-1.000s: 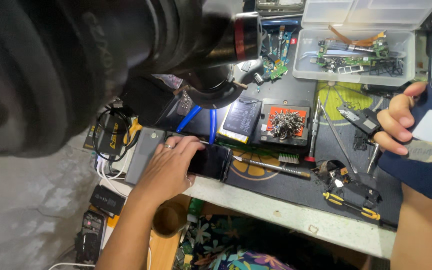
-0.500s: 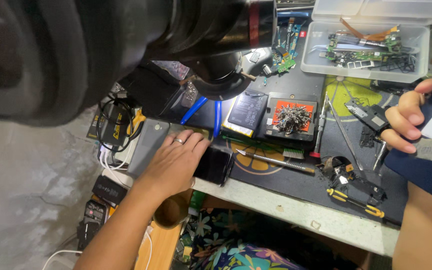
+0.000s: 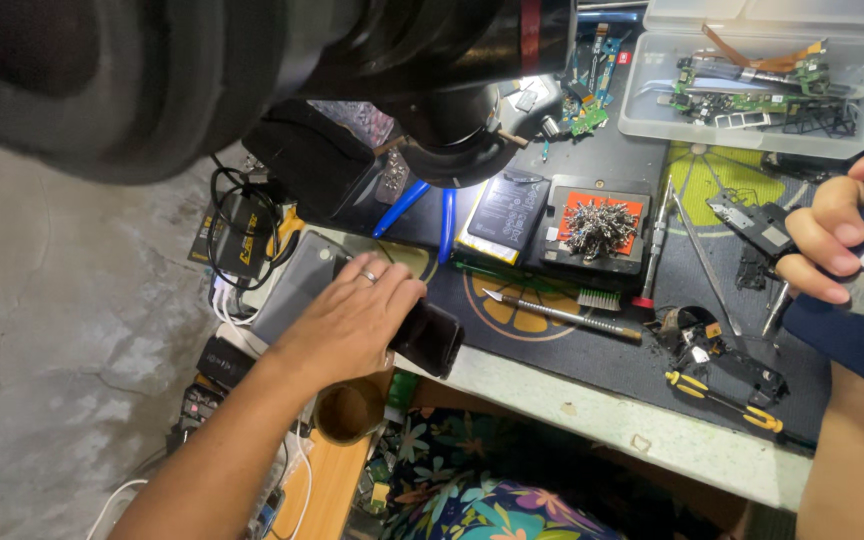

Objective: The person disassembles a smartphone using a screwdriver and a metal prying tool. They remove the back cover, disconnect internal components, and inspect the battery and motherboard area.

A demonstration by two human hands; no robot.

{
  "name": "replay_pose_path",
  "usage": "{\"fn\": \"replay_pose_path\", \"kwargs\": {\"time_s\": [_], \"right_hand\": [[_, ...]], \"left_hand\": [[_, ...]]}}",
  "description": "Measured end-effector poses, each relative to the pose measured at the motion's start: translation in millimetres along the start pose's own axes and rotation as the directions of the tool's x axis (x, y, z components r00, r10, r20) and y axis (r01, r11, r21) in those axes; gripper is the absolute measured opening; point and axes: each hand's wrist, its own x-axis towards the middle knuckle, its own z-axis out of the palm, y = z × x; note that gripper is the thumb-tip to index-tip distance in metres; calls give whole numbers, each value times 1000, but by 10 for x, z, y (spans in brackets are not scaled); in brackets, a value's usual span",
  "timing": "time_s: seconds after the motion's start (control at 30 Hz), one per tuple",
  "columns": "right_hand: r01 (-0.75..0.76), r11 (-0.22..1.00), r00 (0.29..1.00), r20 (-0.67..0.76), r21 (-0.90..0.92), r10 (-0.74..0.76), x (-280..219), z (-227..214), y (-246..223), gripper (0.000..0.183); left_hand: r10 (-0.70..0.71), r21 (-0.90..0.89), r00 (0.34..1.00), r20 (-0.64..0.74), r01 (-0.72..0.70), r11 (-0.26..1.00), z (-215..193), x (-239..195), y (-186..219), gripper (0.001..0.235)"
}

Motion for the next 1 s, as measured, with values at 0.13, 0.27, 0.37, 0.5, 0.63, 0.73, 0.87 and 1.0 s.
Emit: {"fn": "replay_pose_path", "kwargs": {"time_s": [0.13,0.27,0.37,0.5,0.63,0.73,0.87,1.0], "right_hand": [[68,998,998,-18,-11,-68,36,141,114,45],[140,986,982,-116,-95,-151,-26,265,153,38],[125,985,979,-148,-117,-142,-48,290,96,38],[132,981,969,-188,-144,-158,-152,297,84,34],[130,982,969,-190,-140,-155,-171,280,50,33],[129,986,975,-165,-107,-145,-153,281,64,34],[139,985,977,-149,-100,-153,-161,278,69,32],[102,990,987,-114,-97,-113,-183,183,-23,35]], "left_hand": [[-121,-65,990,66,126,990,-49,8,-87,72],[-188,-73,980,-61,183,980,-292,-6,-222,77],[-366,-100,928,-66,359,928,-549,-129,-326,85],[-230,-38,951,-205,227,973,-871,-254,-390,86],[-193,-4,964,-183,196,981,-1048,-254,-304,86],[-298,40,953,62,296,954,-943,-133,-166,97],[-190,13,967,172,190,982,-586,84,18,95],[-126,-20,965,231,135,991,-283,238,118,88]]}}
